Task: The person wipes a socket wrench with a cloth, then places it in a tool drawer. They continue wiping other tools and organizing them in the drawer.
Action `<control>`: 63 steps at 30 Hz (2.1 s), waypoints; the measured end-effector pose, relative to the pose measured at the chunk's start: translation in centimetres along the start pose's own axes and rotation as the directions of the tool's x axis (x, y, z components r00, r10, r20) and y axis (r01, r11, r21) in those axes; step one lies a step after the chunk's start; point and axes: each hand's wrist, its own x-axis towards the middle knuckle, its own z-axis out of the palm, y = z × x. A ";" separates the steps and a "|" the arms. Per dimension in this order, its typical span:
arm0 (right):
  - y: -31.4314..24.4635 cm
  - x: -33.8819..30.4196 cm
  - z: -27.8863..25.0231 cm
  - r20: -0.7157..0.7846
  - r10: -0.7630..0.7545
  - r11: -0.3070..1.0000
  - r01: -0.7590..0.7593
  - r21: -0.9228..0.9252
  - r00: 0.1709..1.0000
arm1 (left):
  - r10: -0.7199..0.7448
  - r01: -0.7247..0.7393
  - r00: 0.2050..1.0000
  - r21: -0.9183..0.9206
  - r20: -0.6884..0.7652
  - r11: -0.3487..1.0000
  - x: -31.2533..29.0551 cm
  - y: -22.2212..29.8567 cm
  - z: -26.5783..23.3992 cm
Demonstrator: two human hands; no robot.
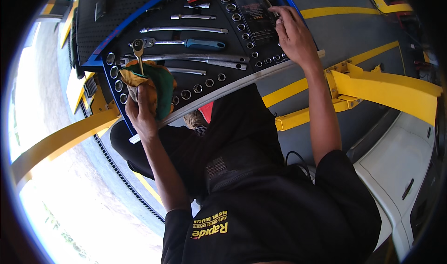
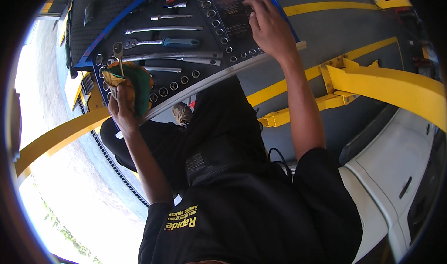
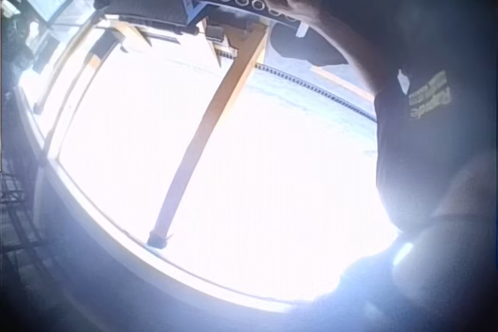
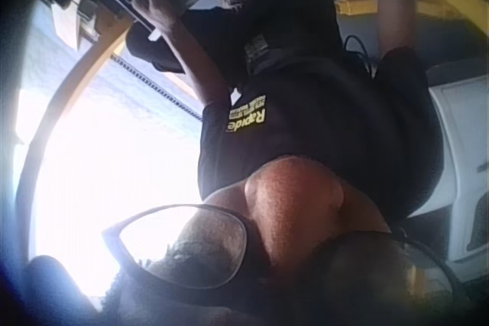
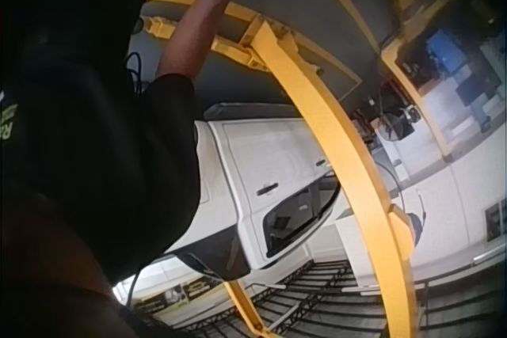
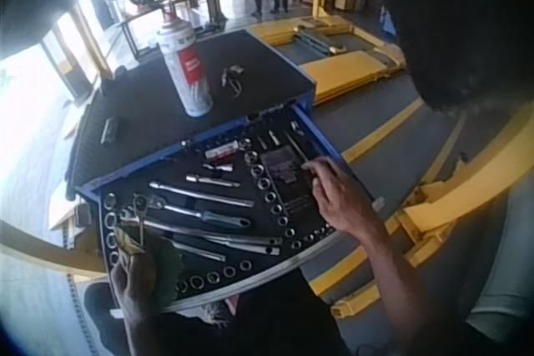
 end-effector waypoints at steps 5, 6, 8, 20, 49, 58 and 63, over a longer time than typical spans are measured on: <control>0.1 0.0 0.1 -0.011 -0.017 1.000 0.017 -0.006 1.000 | -0.007 0.007 1.000 0.005 0.005 1.000 0.0 -0.1 -0.1; 0.1 0.0 0.2 -0.015 -0.024 1.000 0.024 -0.012 1.000 | -0.004 0.004 1.000 0.004 -0.001 1.000 0.0 0.0 -0.1; 0.2 0.1 0.2 -0.014 -0.016 1.000 0.016 -0.002 1.000 | 0.026 -0.026 1.000 0.015 -0.001 1.000 0.2 0.0 0.0; -0.1 0.1 0.0 0.007 0.019 1.000 -0.019 -0.004 1.000 | 0.011 -0.011 1.000 0.019 0.001 1.000 0.0 0.3 0.1; 0.0 0.1 0.0 0.055 0.018 0.999 -0.016 -0.046 0.998 | 0.030 -0.030 1.000 0.004 -0.007 1.000 0.0 0.4 0.3; -0.3 0.1 0.0 0.073 0.025 0.999 -0.022 -0.040 0.997 | 0.014 -0.014 1.000 -0.037 0.003 0.999 -0.1 0.2 0.2; -0.1 0.2 0.0 0.082 0.033 0.998 -0.029 -0.056 0.996 | 0.005 -0.004 1.000 -0.058 0.009 0.998 -0.2 0.5 0.2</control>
